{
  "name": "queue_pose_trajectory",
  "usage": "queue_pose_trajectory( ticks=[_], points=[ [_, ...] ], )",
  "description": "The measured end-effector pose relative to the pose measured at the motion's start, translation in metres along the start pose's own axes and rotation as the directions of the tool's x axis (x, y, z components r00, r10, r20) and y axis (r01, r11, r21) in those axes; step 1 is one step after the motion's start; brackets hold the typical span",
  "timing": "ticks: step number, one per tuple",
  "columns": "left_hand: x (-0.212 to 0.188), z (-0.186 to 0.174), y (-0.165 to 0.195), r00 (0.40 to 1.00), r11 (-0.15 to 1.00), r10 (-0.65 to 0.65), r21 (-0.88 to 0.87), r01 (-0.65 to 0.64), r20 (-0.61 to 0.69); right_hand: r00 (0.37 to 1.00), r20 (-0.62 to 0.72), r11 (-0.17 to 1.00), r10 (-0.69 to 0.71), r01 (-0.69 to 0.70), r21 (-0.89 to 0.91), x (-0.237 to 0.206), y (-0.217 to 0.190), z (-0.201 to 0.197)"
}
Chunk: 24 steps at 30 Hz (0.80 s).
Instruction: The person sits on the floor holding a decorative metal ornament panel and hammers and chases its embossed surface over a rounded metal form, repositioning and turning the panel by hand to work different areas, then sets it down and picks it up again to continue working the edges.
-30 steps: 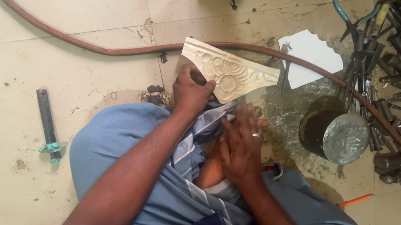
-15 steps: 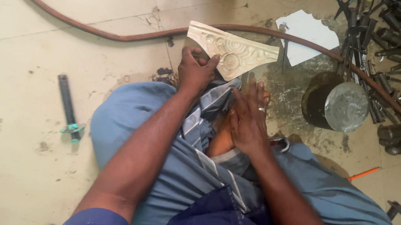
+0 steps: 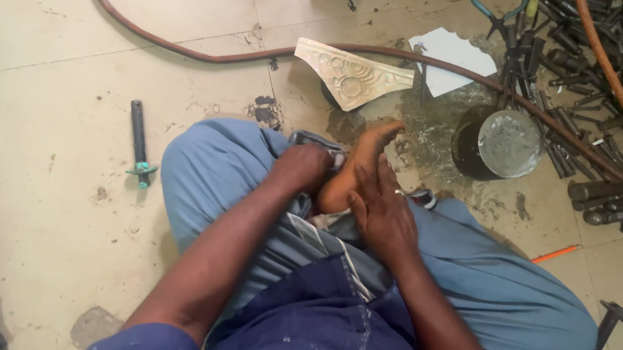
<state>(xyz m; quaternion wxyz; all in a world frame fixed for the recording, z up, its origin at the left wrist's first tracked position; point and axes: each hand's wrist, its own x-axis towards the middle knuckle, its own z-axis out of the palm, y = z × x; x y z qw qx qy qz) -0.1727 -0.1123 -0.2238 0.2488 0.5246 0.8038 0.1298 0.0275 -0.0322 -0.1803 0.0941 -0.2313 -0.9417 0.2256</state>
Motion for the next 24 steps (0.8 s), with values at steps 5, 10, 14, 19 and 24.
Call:
queue_pose_trajectory(
  ticks=[5, 10, 14, 19, 24],
  points=[
    [-0.061, 0.003, 0.017, 0.913, 0.974, 0.099, -0.147, -0.17, -0.396, 0.975, -0.186, 0.98, 0.122, -0.089, 0.179, -0.005, 0.016, -0.001],
    [-0.154, 0.015, 0.04, 0.972, 0.953, 0.234, -0.193, -0.233, -0.015, 0.946, -0.229, 0.952, 0.232, -0.172, 0.254, 0.002, 0.03, -0.006],
    [-0.182, 0.05, 0.066, 0.919, 0.907, 0.382, -0.235, -0.35, 0.102, 0.968, -0.225, 0.99, 0.115, -0.092, 0.108, 0.015, 0.018, -0.011],
    [-0.146, 0.084, 0.073, 0.882, 0.924, 0.329, -0.308, -0.227, 0.337, 0.982, -0.125, 0.989, 0.142, -0.145, -0.016, 0.013, 0.007, -0.009],
    [-0.12, 0.076, 0.078, 0.865, 0.895, 0.346, -0.405, -0.188, 0.363, 0.981, -0.13, 0.989, 0.145, -0.146, 0.006, 0.007, 0.013, -0.004]
  ],
)
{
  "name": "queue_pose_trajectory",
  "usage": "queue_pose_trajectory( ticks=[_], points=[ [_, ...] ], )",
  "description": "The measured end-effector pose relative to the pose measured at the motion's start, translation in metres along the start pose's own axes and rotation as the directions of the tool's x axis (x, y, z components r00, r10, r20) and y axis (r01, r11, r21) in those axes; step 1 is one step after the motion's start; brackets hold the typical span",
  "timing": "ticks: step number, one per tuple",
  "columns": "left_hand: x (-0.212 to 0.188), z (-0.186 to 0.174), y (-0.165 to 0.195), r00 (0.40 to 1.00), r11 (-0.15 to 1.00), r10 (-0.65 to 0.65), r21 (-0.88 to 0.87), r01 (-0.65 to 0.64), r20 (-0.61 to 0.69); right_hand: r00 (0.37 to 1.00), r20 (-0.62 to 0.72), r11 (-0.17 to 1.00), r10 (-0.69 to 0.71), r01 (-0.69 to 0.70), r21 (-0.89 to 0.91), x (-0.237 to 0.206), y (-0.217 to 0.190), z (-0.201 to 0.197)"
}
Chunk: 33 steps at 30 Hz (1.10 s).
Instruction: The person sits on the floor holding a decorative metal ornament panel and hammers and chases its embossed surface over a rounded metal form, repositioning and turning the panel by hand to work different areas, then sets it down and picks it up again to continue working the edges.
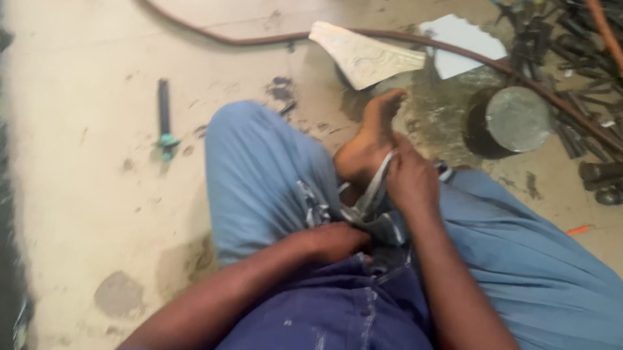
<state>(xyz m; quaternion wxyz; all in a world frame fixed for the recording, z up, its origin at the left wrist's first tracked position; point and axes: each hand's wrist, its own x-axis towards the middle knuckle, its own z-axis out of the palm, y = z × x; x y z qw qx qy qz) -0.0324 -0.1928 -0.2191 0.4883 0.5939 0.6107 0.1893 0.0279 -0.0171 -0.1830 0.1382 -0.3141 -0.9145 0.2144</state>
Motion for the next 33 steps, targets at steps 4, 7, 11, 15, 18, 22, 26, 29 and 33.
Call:
queue_pose_trajectory(
  ticks=[4, 7, 11, 15, 18, 22, 26, 29, 33],
  points=[
    [-0.018, -0.06, -0.016, 0.988, 0.979, 0.116, -0.159, -0.131, -0.099, 0.989, -0.126, 0.995, -0.072, 0.079, 0.056, -0.016, 0.017, 0.003],
    [-0.027, -0.137, -0.054, 0.806, 0.995, -0.052, -0.101, -0.009, -0.59, 0.986, -0.137, 0.987, -0.097, 0.113, 0.114, -0.026, 0.029, 0.007],
    [-0.01, -0.199, -0.092, 0.481, 0.788, -0.025, 0.279, 0.549, -0.876, 0.992, 0.112, 0.959, 0.065, -0.093, 0.269, -0.011, 0.043, 0.004],
    [0.031, -0.212, -0.114, 0.558, 0.728, -0.395, 0.122, 0.675, -0.73, 0.994, 0.064, 0.986, -0.093, 0.083, 0.148, 0.029, 0.074, -0.033],
    [0.041, -0.22, -0.135, 0.592, 0.686, -0.491, 0.135, 0.715, -0.64, 0.982, -0.1, 0.985, -0.159, 0.151, -0.084, 0.071, 0.111, -0.071],
    [0.048, -0.223, -0.148, 0.587, 0.672, -0.564, 0.09, 0.735, -0.581, 0.996, 0.089, 0.92, 0.034, 0.004, -0.391, 0.135, 0.165, -0.097],
    [0.053, -0.226, -0.14, 0.582, 0.656, -0.606, 0.072, 0.751, -0.543, 0.979, 0.203, 0.99, 0.031, -0.002, -0.143, 0.147, 0.197, -0.082],
    [0.054, -0.229, -0.133, 0.533, 0.592, -0.69, 0.042, 0.805, -0.489, 0.99, 0.13, 0.97, -0.051, 0.08, -0.228, 0.135, 0.211, -0.072],
    [0.053, -0.226, -0.133, 0.611, 0.626, -0.638, 0.145, 0.766, -0.468, 0.994, 0.11, 0.967, -0.029, 0.055, -0.247, 0.13, 0.218, -0.068]
  ],
)
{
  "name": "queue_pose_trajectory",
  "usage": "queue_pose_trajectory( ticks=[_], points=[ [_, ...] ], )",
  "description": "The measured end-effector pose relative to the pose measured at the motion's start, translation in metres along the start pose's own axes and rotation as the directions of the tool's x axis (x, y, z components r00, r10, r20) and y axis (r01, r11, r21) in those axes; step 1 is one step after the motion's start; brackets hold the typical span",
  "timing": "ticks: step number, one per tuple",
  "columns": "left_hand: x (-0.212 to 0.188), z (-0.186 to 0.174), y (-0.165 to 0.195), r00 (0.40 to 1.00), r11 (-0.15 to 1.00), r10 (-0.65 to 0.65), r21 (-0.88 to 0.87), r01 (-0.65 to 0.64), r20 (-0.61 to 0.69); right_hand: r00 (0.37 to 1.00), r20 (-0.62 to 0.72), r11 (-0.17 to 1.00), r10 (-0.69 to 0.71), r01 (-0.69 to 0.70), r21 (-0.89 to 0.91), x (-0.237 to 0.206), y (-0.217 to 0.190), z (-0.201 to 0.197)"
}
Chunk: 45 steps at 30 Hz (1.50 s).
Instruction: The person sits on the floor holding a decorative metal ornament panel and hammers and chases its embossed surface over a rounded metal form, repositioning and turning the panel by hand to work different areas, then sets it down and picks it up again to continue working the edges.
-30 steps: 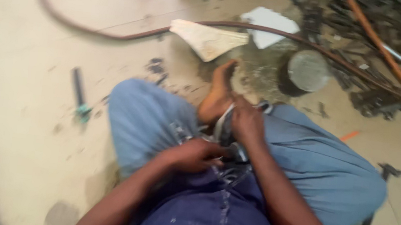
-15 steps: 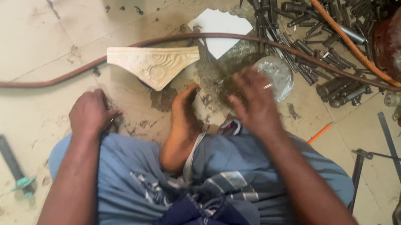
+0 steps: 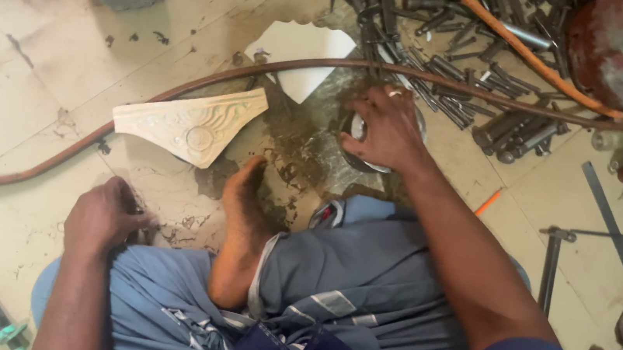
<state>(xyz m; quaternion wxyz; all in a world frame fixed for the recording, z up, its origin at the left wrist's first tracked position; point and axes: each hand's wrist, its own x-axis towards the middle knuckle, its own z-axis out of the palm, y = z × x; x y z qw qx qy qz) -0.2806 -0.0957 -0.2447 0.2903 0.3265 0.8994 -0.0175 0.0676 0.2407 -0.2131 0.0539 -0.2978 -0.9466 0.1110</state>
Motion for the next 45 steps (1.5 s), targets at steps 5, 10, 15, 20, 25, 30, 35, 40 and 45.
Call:
queue_pose_trajectory(
  ticks=[5, 10, 15, 20, 25, 30, 35, 40, 45],
  points=[
    [-0.004, 0.006, -0.005, 0.986, 0.993, 0.115, 0.015, -0.114, -0.124, 0.999, -0.037, 1.0, 0.028, -0.028, 0.006, 0.002, -0.003, -0.004],
    [-0.006, 0.004, -0.011, 0.971, 1.0, 0.011, 0.008, -0.01, -0.241, 0.995, 0.009, 0.995, 0.097, -0.097, 0.004, -0.013, 0.002, -0.01],
    [-0.002, 0.008, -0.013, 0.955, 1.0, 0.015, 0.012, -0.012, -0.295, 0.982, -0.014, 0.982, 0.187, -0.187, -0.012, -0.061, 0.022, -0.014],
    [0.004, 0.014, -0.019, 0.946, 0.998, 0.05, -0.028, -0.062, -0.32, 0.922, 0.075, 0.921, 0.38, -0.37, -0.123, -0.114, 0.062, -0.034],
    [-0.001, 0.018, -0.024, 0.879, 0.99, 0.087, -0.058, -0.129, -0.468, 0.786, 0.24, 0.822, 0.569, -0.546, -0.16, -0.133, 0.09, -0.055],
    [-0.039, 0.031, -0.034, 0.782, 0.984, 0.175, 0.07, -0.167, -0.599, 0.797, 0.203, 0.822, 0.569, -0.542, -0.176, -0.106, 0.102, -0.051],
    [-0.088, 0.039, -0.071, 0.847, 0.99, 0.073, -0.061, -0.124, -0.527, 0.962, -0.042, 0.952, 0.27, -0.26, 0.162, -0.034, 0.132, -0.027],
    [-0.105, 0.053, -0.08, 0.829, 0.967, -0.155, -0.254, 0.016, -0.538, 0.935, 0.122, 0.938, 0.333, -0.316, -0.143, -0.023, 0.138, -0.006],
    [-0.093, 0.032, -0.067, 0.905, 0.993, -0.111, -0.081, 0.085, -0.41, 0.891, 0.231, 0.921, 0.39, -0.382, -0.079, -0.062, 0.121, -0.018]
  ],
)
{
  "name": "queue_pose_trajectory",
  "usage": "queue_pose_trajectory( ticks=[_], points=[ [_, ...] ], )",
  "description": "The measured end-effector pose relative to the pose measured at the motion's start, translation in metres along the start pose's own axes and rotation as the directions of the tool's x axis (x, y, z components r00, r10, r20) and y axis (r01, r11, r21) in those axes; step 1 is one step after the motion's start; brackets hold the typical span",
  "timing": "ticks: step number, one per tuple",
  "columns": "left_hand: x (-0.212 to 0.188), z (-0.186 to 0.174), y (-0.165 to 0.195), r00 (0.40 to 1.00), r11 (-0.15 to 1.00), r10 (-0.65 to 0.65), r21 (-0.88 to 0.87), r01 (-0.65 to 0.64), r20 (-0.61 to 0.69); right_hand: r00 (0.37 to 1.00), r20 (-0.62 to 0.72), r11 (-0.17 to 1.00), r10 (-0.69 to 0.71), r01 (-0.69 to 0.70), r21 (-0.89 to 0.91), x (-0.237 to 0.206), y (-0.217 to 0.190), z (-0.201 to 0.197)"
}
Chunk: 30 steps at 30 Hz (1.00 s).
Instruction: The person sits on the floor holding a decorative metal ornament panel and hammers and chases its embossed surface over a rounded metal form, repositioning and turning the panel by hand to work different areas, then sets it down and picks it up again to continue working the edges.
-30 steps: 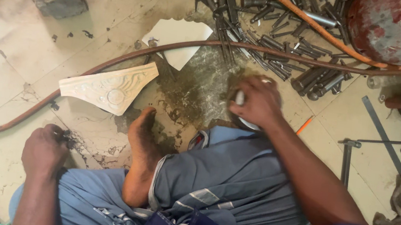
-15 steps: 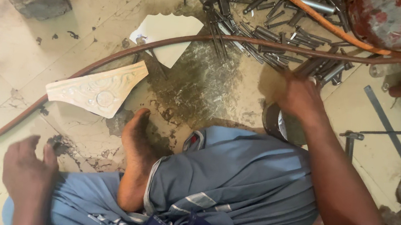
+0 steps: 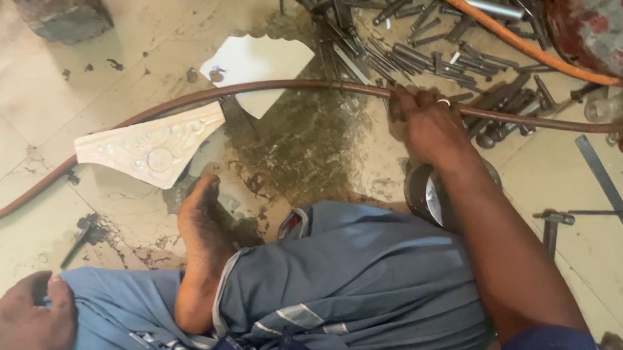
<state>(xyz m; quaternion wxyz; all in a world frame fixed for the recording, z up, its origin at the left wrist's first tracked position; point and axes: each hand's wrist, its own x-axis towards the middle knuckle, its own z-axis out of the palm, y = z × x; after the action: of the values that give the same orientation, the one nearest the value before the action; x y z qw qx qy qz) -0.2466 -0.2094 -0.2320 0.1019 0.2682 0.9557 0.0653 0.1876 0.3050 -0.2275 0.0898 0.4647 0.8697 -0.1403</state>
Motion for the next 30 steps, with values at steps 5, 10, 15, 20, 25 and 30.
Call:
queue_pose_trajectory(
  ticks=[5, 10, 15, 20, 25, 30],
  points=[
    [0.016, -0.008, 0.016, 0.98, 0.975, -0.183, 0.14, 0.17, 0.084, 0.995, 0.045, 0.958, 0.09, -0.099, 0.268, -0.017, 0.014, -0.035],
    [0.023, -0.007, 0.016, 0.981, 0.97, -0.178, 0.179, 0.162, 0.076, 0.984, -0.081, 0.949, 0.16, -0.131, 0.285, -0.008, 0.007, -0.039],
    [0.022, -0.005, 0.017, 0.98, 0.966, -0.188, 0.193, 0.173, 0.063, 0.879, -0.447, 0.973, -0.166, 0.22, 0.071, 0.026, -0.014, -0.01],
    [0.02, -0.006, 0.02, 0.992, 0.971, -0.128, 0.202, 0.124, 0.008, 0.946, -0.286, 0.984, -0.155, 0.173, 0.037, 0.092, -0.063, 0.03],
    [0.019, -0.009, 0.022, 0.994, 0.969, -0.106, 0.225, 0.101, 0.013, 0.96, -0.269, 0.97, -0.073, 0.131, 0.205, 0.104, -0.072, 0.034],
    [0.016, -0.006, 0.021, 0.995, 0.985, -0.088, 0.143, 0.093, -0.042, 0.997, 0.076, 0.955, 0.011, -0.033, 0.295, 0.048, -0.039, -0.006]
  ],
)
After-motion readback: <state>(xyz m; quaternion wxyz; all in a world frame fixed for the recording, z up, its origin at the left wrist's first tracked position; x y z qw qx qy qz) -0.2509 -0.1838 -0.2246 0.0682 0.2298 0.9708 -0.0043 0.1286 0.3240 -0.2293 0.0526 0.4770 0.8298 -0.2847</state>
